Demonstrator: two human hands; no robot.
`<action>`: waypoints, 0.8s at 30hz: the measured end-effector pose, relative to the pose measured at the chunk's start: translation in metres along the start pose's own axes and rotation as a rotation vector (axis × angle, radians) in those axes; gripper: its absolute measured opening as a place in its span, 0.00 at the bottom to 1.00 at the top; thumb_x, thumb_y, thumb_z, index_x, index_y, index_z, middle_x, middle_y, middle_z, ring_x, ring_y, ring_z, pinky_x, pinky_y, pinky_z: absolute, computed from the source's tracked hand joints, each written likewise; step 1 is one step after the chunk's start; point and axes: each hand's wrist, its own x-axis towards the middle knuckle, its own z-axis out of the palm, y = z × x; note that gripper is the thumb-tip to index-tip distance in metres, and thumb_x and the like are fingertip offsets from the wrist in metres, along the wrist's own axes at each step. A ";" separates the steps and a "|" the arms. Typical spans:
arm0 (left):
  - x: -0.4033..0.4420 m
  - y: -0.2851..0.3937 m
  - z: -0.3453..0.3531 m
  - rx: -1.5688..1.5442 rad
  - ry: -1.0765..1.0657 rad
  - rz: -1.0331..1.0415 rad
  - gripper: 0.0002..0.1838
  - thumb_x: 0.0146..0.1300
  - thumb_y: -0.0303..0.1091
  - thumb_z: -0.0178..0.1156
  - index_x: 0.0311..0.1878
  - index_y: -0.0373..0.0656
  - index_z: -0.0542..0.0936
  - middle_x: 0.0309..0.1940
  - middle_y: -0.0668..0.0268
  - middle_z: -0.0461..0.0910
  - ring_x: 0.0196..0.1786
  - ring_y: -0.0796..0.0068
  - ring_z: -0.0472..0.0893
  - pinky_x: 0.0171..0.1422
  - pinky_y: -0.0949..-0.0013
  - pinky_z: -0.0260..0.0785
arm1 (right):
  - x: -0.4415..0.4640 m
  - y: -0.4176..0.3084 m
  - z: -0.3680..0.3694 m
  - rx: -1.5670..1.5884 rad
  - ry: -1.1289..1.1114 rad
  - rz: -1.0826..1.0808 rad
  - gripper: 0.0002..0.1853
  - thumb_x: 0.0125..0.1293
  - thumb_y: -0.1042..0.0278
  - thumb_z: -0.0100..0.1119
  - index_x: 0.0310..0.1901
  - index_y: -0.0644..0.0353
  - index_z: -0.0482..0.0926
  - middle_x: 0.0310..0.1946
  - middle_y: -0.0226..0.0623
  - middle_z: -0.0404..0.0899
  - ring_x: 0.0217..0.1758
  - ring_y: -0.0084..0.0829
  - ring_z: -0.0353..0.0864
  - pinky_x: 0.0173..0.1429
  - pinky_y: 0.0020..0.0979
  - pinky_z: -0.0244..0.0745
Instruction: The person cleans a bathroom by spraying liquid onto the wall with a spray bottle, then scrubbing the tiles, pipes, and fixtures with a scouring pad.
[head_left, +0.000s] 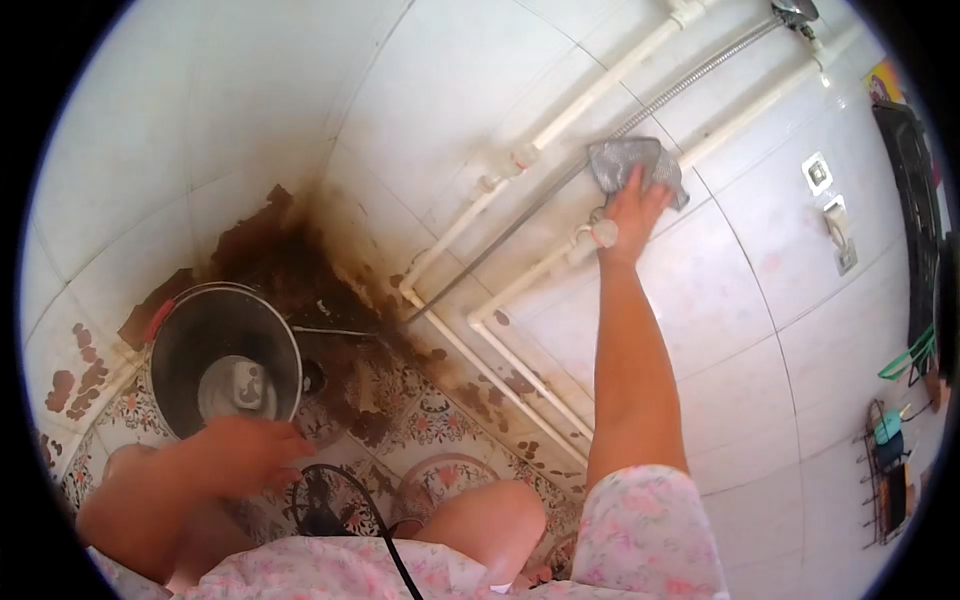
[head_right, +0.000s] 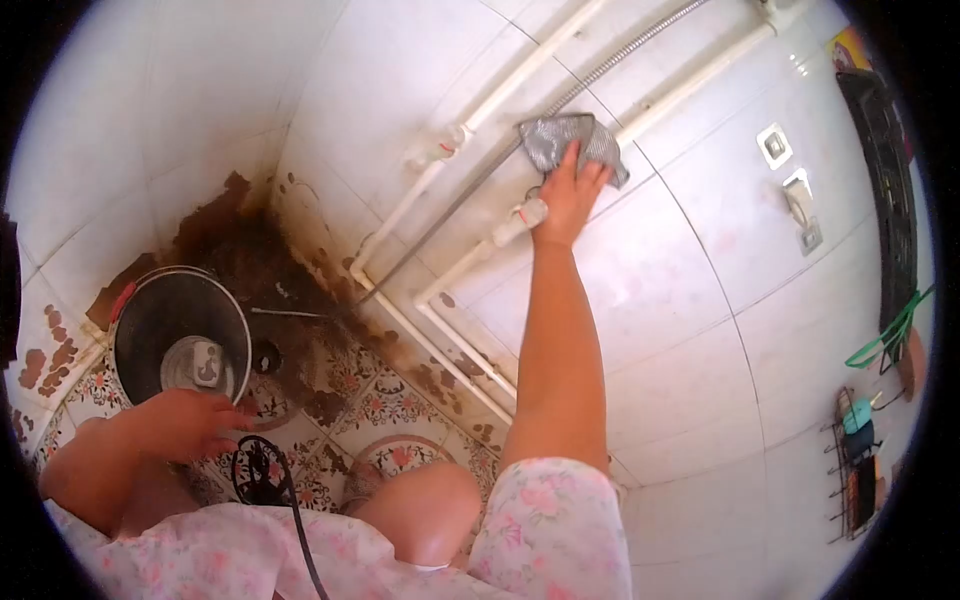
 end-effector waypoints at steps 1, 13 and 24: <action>-0.008 0.002 -0.001 -0.005 0.025 0.009 0.19 0.60 0.43 0.59 0.55 0.51 0.76 0.46 0.63 0.77 0.45 0.59 0.80 0.47 0.59 0.73 | -0.002 -0.006 -0.005 0.016 0.006 -0.003 0.29 0.59 0.75 0.53 0.65 0.62 0.66 0.62 0.61 0.58 0.70 0.61 0.51 0.75 0.51 0.47; -0.007 -0.003 0.000 0.082 -0.094 -0.109 0.22 0.58 0.45 0.60 0.56 0.52 0.75 0.41 0.59 0.79 0.43 0.57 0.81 0.46 0.56 0.73 | 0.231 0.087 -0.048 0.039 0.405 0.024 0.29 0.66 0.58 0.52 0.67 0.58 0.63 0.67 0.69 0.52 0.71 0.60 0.52 0.74 0.47 0.48; -0.017 -0.008 0.012 0.075 -0.132 -0.067 0.22 0.60 0.45 0.57 0.56 0.50 0.74 0.43 0.57 0.79 0.45 0.56 0.80 0.47 0.55 0.73 | 0.015 -0.001 -0.038 -0.178 -0.121 -0.410 0.22 0.62 0.63 0.56 0.59 0.53 0.74 0.68 0.42 0.61 0.73 0.55 0.52 0.72 0.49 0.54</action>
